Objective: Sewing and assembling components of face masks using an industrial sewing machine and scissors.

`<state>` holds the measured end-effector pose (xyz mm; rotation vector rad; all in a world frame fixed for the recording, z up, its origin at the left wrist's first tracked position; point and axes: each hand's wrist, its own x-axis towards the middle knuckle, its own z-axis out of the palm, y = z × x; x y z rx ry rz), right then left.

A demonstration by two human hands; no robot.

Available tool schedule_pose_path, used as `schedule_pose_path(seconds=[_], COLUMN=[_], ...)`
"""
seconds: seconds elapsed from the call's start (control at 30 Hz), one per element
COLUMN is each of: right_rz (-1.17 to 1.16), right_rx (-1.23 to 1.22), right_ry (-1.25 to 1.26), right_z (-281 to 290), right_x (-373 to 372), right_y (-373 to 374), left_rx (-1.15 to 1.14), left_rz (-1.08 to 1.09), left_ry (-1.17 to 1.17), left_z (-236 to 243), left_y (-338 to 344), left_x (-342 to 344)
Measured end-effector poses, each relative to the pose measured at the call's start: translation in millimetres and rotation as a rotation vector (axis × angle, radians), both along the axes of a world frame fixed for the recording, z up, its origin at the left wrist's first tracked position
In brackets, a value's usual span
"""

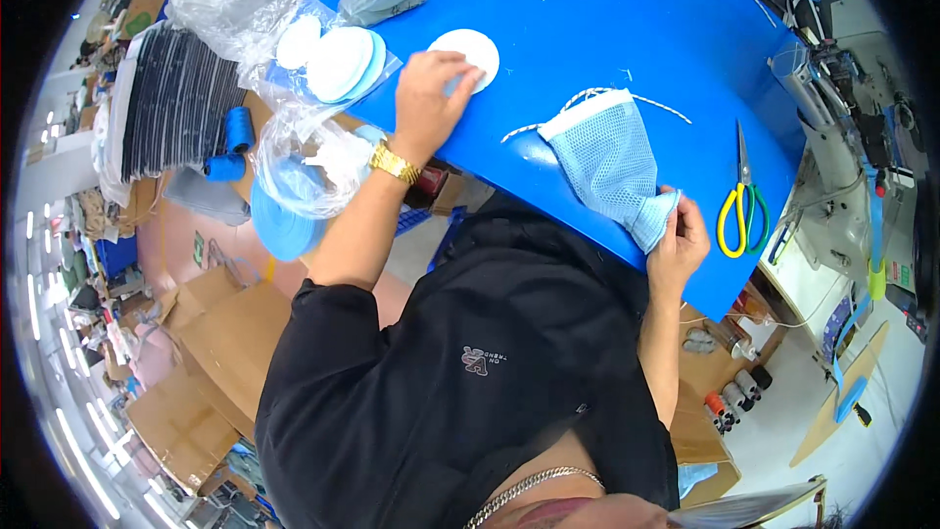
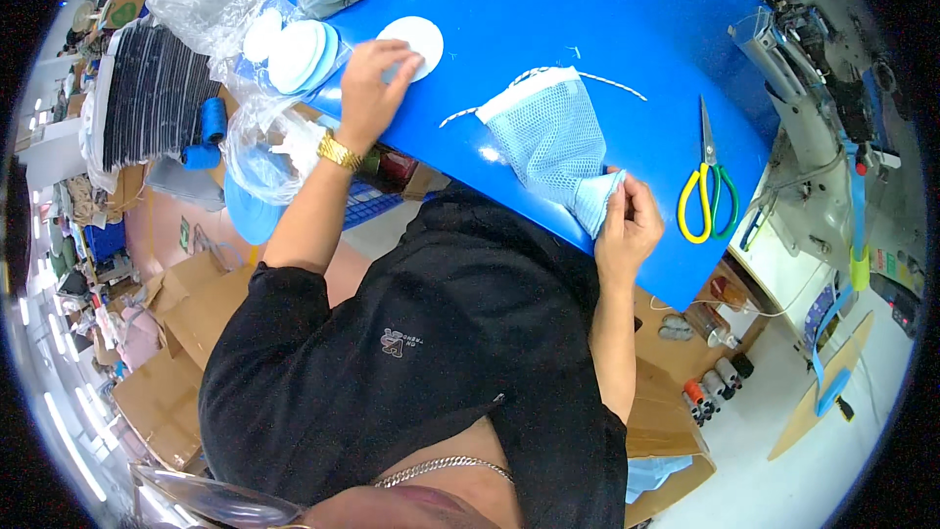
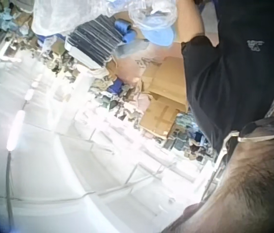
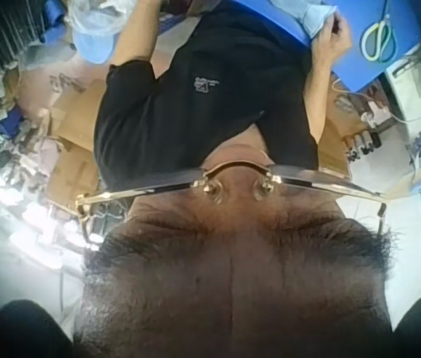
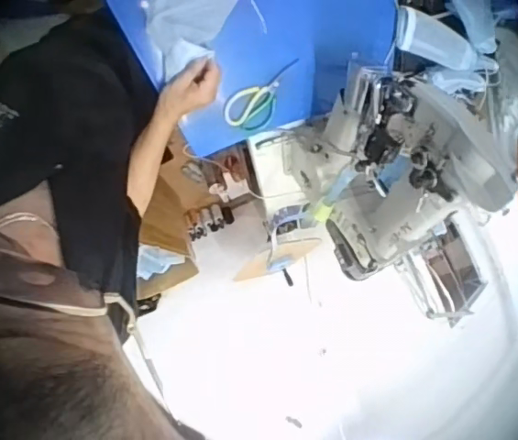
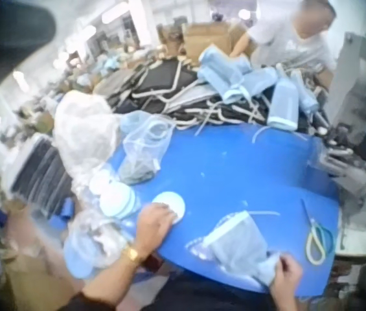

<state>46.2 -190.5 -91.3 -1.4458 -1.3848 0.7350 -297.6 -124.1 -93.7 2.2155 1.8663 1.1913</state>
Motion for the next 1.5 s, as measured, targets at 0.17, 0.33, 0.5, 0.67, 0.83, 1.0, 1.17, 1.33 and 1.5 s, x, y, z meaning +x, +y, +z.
schedule_pose_path(seconds=[0.17,0.33,0.5,0.67,0.83,1.0,1.17,1.33,1.5], right_rz=[-0.072,-0.019,0.001,-0.057,-0.061,-0.019,-0.015,-0.045,-0.039], right_rx=[-0.091,-0.052,0.019,0.027,0.055,0.058,-0.01,0.063,0.052], right_ry=[-0.112,-0.092,-0.073,-0.185,0.022,0.012,-0.015,-0.003,-0.044], right_z=[28.9,4.0,12.2,3.2,4.3,2.2,4.1,0.4,10.2], right_x=[2.5,-9.1,-15.1,-9.0,4.4,-8.2,-5.4,-4.4,-6.6], right_y=[-8.7,-17.1,-18.6,-9.9,1.2,0.3,-8.6,-8.4,-4.9], left_rx=[-0.206,-0.556,-0.464,-0.348,-0.29,-0.28,-0.324,-0.331,-0.37], left_rz=[0.04,0.021,-0.026,-0.172,-0.198,-0.218,-0.214,-0.272,-0.238], left_ry=[0.082,-0.022,-0.088,-0.626,-0.943,-1.108,-1.141,-1.143,-1.104], left_z=[5.9,-9.7,7.5,42.4,97.1,93.1,91.1,92.7,94.0], left_y=[46.5,52.3,34.3,34.7,46.3,36.5,33.1,34.0,37.7], left_x=[-30.9,-68.9,-50.8,-10.0,44.9,41.2,43.7,49.5,56.1])
